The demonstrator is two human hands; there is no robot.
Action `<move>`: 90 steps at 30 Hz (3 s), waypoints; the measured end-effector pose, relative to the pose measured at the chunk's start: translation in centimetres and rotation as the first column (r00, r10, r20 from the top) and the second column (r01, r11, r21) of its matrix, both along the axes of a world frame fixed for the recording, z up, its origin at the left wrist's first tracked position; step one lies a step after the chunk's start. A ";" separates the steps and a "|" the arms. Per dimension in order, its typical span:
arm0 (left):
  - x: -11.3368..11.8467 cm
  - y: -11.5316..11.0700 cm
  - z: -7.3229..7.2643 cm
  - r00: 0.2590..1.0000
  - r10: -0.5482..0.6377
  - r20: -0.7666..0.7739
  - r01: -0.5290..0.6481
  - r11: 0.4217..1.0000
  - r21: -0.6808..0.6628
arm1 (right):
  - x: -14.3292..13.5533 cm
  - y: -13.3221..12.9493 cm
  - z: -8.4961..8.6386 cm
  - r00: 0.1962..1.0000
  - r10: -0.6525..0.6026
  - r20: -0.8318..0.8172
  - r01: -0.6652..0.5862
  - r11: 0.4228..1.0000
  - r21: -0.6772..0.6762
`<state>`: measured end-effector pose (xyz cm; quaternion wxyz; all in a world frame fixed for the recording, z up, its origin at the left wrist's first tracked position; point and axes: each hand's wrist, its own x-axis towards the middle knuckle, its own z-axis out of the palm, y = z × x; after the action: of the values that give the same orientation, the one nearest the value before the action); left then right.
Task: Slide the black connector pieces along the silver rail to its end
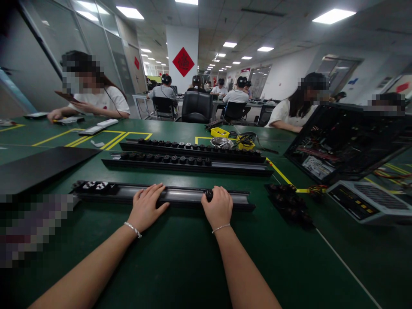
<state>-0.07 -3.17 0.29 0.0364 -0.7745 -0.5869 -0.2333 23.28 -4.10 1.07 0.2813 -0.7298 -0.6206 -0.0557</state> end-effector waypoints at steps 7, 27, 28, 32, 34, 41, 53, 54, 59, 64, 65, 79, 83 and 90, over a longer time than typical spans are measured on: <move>0.0 0.0 0.0 1.000 -0.004 -0.015 0.004 1.000 -0.003 | 0.1 0.1 0.0 0.999 -0.004 -0.033 0.004 1.000 0.003; 0.0 -0.1 0.1 1.000 -0.008 -0.016 0.008 1.000 -0.002 | 1.2 0.1 0.0 0.998 -0.047 -0.033 0.047 0.999 0.011; 0.0 -0.1 0.1 1.000 -0.010 -0.018 0.010 1.000 -0.001 | 1.2 0.1 0.0 0.998 -0.047 -0.031 0.047 0.999 0.012; 0.0 -0.1 0.0 1.000 -0.010 -0.022 0.010 1.000 0.006 | 1.4 0.1 0.0 0.999 -0.042 -0.028 0.043 0.999 0.020; -0.1 0.0 -0.1 1.000 -0.008 -0.025 0.008 1.000 0.010 | 1.4 0.1 0.0 0.999 -0.034 -0.028 0.035 0.999 0.020; -0.1 0.0 0.0 0.998 0.000 -0.057 0.001 1.000 0.008 | 1.5 0.2 -0.1 0.999 -0.041 -0.015 0.041 0.999 0.019; -0.1 0.1 -0.2 0.998 0.002 -0.061 -0.002 1.000 0.008 | 1.9 0.0 0.6 0.996 -0.084 -0.044 0.081 0.994 -0.068; -0.1 0.1 -0.2 0.998 0.001 -0.062 -0.001 1.000 0.010 | 1.8 -0.1 0.6 0.995 -0.090 -0.044 0.087 0.994 -0.073; -0.2 0.0 -0.2 0.998 -0.004 -0.058 0.005 1.000 0.021 | 1.9 0.0 0.7 0.993 -0.111 -0.042 0.107 0.990 -0.097; -0.1 0.1 -0.1 0.999 -0.003 -0.051 0.004 1.000 0.013 | 2.4 0.0 0.8 0.990 -0.135 -0.035 0.131 0.986 -0.099; -0.1 0.1 -0.1 0.999 -0.003 -0.049 0.003 1.000 0.011 | 2.5 0.0 0.8 0.990 -0.138 -0.032 0.135 0.986 -0.098; -0.1 0.1 -0.2 0.999 0.000 -0.044 0.001 1.000 0.022 | 3.2 0.1 0.4 0.989 -0.148 -0.018 0.145 0.985 -0.097; -0.1 0.1 -0.1 0.999 0.000 -0.046 0.001 1.000 0.016 | 3.3 -0.1 0.4 0.988 -0.151 -0.021 0.149 0.985 -0.088; -0.1 0.1 0.0 0.999 -0.005 -0.039 0.005 1.000 0.010 | 4.0 -0.4 0.8 0.993 -0.107 -0.045 0.100 0.984 -0.148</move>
<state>-0.12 -3.09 0.30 0.0510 -0.7801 -0.5830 -0.2211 27.25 -4.47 1.84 0.2403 -0.7809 -0.5766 -0.0057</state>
